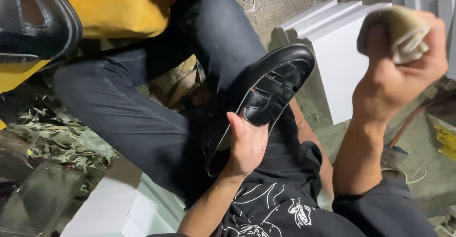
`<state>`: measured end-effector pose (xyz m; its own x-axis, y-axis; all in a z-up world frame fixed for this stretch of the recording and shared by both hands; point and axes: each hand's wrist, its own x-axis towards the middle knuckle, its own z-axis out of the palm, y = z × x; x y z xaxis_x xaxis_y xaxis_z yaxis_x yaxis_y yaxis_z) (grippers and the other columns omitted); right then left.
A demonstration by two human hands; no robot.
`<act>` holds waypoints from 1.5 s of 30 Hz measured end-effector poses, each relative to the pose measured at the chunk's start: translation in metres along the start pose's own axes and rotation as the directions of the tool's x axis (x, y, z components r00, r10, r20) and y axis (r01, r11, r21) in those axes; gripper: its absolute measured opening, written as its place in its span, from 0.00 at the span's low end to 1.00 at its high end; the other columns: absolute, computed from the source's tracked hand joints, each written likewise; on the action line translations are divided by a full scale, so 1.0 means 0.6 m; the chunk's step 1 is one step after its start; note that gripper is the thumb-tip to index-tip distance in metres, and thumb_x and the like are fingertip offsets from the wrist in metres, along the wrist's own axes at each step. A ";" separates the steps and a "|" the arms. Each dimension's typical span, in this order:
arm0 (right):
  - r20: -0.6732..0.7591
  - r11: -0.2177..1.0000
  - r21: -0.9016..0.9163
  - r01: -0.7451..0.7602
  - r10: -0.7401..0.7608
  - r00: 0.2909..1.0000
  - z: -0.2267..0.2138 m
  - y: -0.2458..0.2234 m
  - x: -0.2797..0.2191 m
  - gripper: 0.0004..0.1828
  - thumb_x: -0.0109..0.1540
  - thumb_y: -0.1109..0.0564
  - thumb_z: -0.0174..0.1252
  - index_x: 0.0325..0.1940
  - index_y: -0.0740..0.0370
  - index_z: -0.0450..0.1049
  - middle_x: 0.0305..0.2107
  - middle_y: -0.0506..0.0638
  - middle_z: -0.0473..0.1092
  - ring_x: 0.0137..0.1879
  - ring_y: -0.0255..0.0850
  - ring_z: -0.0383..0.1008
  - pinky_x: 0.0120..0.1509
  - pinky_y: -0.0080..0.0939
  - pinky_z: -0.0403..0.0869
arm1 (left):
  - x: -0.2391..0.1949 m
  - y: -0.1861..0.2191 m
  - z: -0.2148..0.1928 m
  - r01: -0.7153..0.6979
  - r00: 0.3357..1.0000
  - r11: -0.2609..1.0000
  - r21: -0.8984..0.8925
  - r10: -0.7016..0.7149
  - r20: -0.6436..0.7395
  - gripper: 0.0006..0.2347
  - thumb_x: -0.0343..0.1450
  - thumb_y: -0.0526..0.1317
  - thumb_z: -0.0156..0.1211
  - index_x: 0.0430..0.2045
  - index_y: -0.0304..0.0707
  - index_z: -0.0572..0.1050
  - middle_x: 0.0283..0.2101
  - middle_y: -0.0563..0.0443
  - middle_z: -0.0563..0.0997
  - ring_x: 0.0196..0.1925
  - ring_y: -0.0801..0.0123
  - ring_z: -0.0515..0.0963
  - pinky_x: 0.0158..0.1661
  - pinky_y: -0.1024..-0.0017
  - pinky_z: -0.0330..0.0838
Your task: Polishing a black leather shoe using a cloth in a workshop environment.
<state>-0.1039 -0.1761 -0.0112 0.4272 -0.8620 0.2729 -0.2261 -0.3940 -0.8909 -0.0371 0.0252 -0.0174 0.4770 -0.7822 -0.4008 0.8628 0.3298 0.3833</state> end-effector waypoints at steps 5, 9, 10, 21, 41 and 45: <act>0.331 0.901 -0.226 0.370 -0.286 0.899 0.083 -0.085 -0.093 0.14 0.66 0.60 0.47 0.36 0.71 0.78 0.28 0.59 0.71 0.32 0.59 0.71 0.39 0.53 0.71 | 0.014 -0.052 0.033 0.010 0.943 0.999 -0.037 -0.022 -0.332 0.25 0.83 0.51 0.22 0.69 0.34 0.59 0.70 0.51 0.64 0.69 0.67 0.61 0.74 0.65 0.48; 0.533 0.981 0.133 0.143 -0.192 0.824 0.048 -0.109 -0.115 0.12 0.61 0.66 0.53 0.37 0.61 0.82 0.33 0.53 0.77 0.33 0.51 0.76 0.40 0.48 0.78 | 0.009 0.008 0.001 0.000 0.999 0.959 -0.282 -0.009 -0.033 0.34 0.79 0.63 0.23 0.71 0.34 0.59 0.48 0.35 0.82 0.47 0.73 0.82 0.59 0.74 0.75; 0.492 0.976 0.049 0.214 -0.210 0.845 0.034 -0.102 -0.107 0.11 0.63 0.67 0.52 0.45 0.67 0.79 0.38 0.56 0.74 0.40 0.51 0.75 0.49 0.48 0.75 | 0.007 0.006 0.001 0.009 0.999 0.955 -0.296 -0.020 -0.035 0.36 0.78 0.65 0.21 0.70 0.35 0.62 0.57 0.38 0.78 0.57 0.68 0.77 0.66 0.68 0.65; 0.578 0.999 0.052 0.005 -0.034 0.816 -0.022 -0.052 -0.106 0.24 0.64 0.41 0.57 0.45 0.67 0.81 0.40 0.57 0.76 0.43 0.51 0.76 0.53 0.50 0.75 | 0.008 0.022 0.013 0.068 0.997 0.889 -0.453 -0.077 -0.001 0.41 0.76 0.71 0.26 0.69 0.32 0.63 0.69 0.39 0.70 0.73 0.57 0.66 0.76 0.57 0.46; 0.052 0.976 0.111 -0.190 0.185 0.981 0.077 -0.073 -0.194 0.11 0.60 0.63 0.73 0.38 0.70 0.76 0.33 0.58 0.73 0.34 0.40 0.69 0.41 0.39 0.67 | 0.011 -0.004 -0.012 -0.076 0.986 0.875 -0.478 -0.006 -0.169 0.37 0.77 0.70 0.28 0.68 0.39 0.65 0.69 0.42 0.70 0.72 0.54 0.67 0.76 0.52 0.48; -0.122 0.999 0.026 0.041 -0.038 0.992 0.101 -0.036 -0.186 0.13 0.64 0.60 0.68 0.35 0.72 0.73 0.32 0.61 0.70 0.34 0.47 0.66 0.44 0.44 0.69 | 0.006 -0.016 -0.007 -0.100 0.982 0.900 -0.424 0.021 -0.186 0.35 0.78 0.67 0.26 0.69 0.39 0.64 0.70 0.44 0.69 0.73 0.57 0.64 0.77 0.53 0.45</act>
<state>-0.0934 -0.0523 -0.0446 0.3257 -0.8790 0.3483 -0.1857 -0.4207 -0.8880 -0.0429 0.0218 -0.0260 0.5181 -0.6633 -0.5400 0.8003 0.5988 0.0323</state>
